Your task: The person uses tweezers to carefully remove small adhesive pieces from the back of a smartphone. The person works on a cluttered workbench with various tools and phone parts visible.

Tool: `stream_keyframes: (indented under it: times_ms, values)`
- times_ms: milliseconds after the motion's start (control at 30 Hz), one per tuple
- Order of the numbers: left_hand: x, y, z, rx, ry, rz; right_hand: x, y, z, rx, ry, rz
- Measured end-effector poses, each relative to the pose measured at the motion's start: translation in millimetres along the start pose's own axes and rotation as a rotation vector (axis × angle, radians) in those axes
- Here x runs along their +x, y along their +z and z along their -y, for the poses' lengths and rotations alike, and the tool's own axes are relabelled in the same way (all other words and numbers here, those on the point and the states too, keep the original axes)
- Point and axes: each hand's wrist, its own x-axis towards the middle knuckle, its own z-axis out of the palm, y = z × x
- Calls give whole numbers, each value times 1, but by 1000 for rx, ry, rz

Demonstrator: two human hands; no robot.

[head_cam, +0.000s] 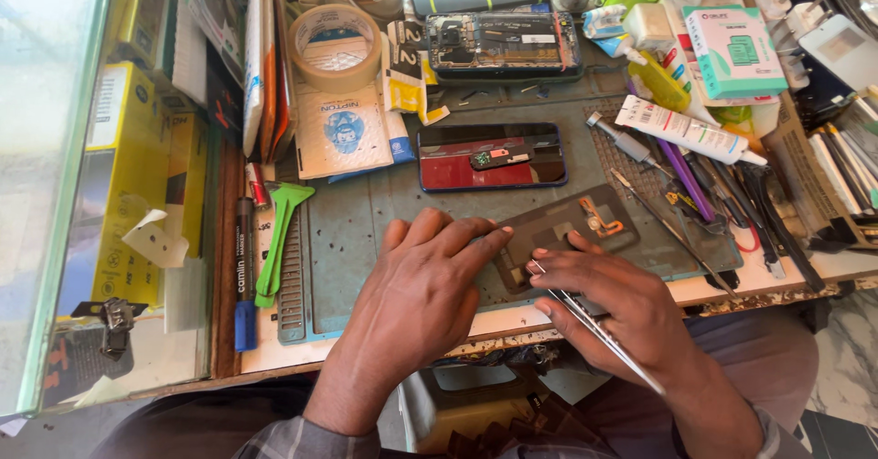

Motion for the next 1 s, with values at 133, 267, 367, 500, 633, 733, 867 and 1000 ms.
stream_keyframes:
  times_ms: [133,267,367,500,633,733,867,1000]
  values:
    - [-2,1,-1,-4,-7,-9,6,-5,-6,40,19,31]
    - [-2,2,-2,13,22,-11,5,-8,-10,67,20,1]
    - [-4,2,-2,15,24,-5,-5,-6,-13,211,81,-79]
    - [-3,3,-2,36,-5,-11,-23,-4,-12,447,195,-130]
    - [-2,3,-3,53,-69,-29,-22,-7,-5,184,55,-50]
    - [0,4,-4,56,-119,-11,-17,-4,1,152,45,-54]
    - [1,5,-5,52,-127,-1,-12,-4,2,104,-6,-39]
    - [2,6,-4,45,-133,1,-8,-4,3,70,-42,-28]
